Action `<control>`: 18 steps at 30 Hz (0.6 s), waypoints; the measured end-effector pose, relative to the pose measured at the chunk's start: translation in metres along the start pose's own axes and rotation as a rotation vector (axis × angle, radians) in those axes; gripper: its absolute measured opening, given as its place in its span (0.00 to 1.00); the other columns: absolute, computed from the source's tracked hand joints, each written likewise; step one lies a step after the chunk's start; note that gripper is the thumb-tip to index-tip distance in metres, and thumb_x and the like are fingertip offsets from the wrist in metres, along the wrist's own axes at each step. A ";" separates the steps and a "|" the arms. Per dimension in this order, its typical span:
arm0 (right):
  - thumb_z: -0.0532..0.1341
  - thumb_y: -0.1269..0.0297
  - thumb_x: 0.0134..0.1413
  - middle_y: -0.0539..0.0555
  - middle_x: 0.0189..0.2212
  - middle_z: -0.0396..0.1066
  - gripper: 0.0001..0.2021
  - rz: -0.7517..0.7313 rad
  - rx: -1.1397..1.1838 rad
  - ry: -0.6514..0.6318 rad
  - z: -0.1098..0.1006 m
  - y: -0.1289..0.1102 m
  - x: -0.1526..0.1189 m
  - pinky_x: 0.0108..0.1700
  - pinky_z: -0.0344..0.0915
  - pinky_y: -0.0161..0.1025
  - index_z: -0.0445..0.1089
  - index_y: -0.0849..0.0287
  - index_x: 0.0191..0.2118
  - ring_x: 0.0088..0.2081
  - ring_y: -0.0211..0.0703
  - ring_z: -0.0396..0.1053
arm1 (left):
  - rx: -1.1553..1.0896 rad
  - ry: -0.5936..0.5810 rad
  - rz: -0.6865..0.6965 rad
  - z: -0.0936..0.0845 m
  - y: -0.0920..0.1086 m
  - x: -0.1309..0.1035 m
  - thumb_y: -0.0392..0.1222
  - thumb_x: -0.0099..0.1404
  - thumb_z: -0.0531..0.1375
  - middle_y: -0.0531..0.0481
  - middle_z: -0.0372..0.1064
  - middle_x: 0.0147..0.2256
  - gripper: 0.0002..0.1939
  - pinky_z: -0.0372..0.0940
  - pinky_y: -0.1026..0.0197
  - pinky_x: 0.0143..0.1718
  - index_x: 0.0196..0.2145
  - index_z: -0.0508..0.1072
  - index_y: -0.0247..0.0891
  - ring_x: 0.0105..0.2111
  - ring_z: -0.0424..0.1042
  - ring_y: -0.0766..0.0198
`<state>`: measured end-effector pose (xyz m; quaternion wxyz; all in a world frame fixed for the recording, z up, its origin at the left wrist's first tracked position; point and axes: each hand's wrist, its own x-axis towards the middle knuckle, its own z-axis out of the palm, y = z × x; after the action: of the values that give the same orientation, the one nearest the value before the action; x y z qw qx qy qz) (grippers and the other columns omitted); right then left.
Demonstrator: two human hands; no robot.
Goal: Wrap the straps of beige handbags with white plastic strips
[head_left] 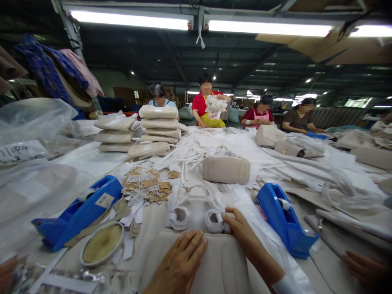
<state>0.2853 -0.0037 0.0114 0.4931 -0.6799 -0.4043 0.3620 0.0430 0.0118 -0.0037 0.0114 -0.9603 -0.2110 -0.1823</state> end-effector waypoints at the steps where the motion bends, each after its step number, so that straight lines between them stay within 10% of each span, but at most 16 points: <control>1: 0.55 0.53 0.56 0.51 0.25 0.70 0.18 -0.065 -0.142 0.066 0.000 -0.002 -0.002 0.32 0.66 0.43 0.65 0.61 0.46 0.30 0.50 0.72 | -0.001 0.001 -0.003 0.000 0.000 0.000 0.25 0.59 0.51 0.45 0.57 0.64 0.37 0.60 0.52 0.61 0.65 0.54 0.41 0.62 0.57 0.55; 5: 0.54 0.67 0.57 0.62 0.46 0.68 0.15 -0.500 -0.638 0.342 0.007 -0.026 -0.015 0.49 0.64 0.53 0.66 0.60 0.50 0.49 0.57 0.66 | -0.010 -0.006 0.006 0.001 -0.001 0.001 0.25 0.58 0.51 0.44 0.58 0.63 0.37 0.61 0.50 0.60 0.65 0.54 0.39 0.62 0.58 0.54; 11: 0.52 0.76 0.58 0.59 0.49 0.69 0.17 -1.013 -0.764 0.126 0.060 -0.028 -0.010 0.58 0.61 0.49 0.68 0.59 0.50 0.53 0.50 0.64 | -0.050 0.044 0.012 0.014 -0.003 0.002 0.28 0.60 0.53 0.41 0.63 0.60 0.32 0.62 0.50 0.60 0.63 0.58 0.35 0.60 0.60 0.52; 18: 0.55 0.68 0.62 0.57 0.53 0.69 0.12 -1.000 -0.896 0.142 0.080 0.003 0.007 0.65 0.53 0.52 0.69 0.56 0.50 0.58 0.51 0.61 | -0.081 0.195 0.007 0.020 -0.008 -0.002 0.27 0.60 0.51 0.40 0.63 0.59 0.28 0.62 0.50 0.60 0.58 0.65 0.35 0.62 0.57 0.52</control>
<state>0.2177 0.0319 -0.0119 0.2969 -0.5718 -0.7482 -0.1581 0.0455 0.0204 -0.0237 -0.0063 -0.9384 -0.1978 -0.2834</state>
